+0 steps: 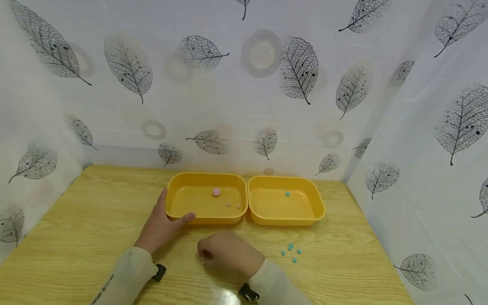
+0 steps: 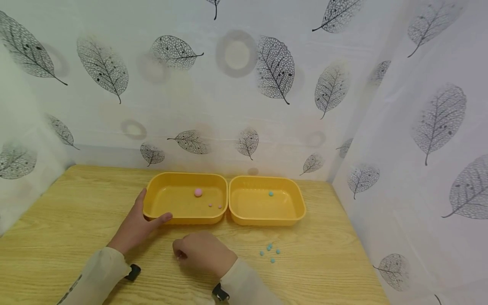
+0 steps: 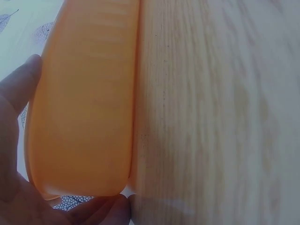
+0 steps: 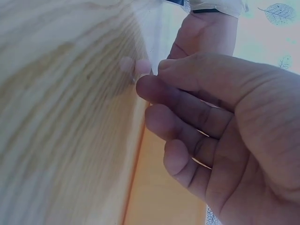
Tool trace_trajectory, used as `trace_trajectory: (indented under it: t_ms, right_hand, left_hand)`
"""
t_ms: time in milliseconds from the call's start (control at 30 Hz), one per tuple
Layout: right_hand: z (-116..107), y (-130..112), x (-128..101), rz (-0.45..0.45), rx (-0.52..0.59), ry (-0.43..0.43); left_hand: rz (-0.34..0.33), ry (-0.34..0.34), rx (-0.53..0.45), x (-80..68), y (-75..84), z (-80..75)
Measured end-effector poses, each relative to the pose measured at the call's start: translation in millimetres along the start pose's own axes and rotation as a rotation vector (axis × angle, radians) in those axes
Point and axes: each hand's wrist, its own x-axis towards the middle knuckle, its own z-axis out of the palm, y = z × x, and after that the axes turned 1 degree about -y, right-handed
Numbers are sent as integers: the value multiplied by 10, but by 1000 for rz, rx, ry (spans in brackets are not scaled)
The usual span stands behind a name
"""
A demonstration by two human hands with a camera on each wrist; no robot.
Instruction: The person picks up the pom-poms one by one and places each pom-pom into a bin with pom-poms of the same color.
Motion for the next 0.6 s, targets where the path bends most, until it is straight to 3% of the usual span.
trace_trajectory:
  t_ms: [600]
  right_hand:
    - [-83, 117, 14, 15, 41, 75]
  left_hand:
    - [-3, -7, -6, -3, 5, -6]
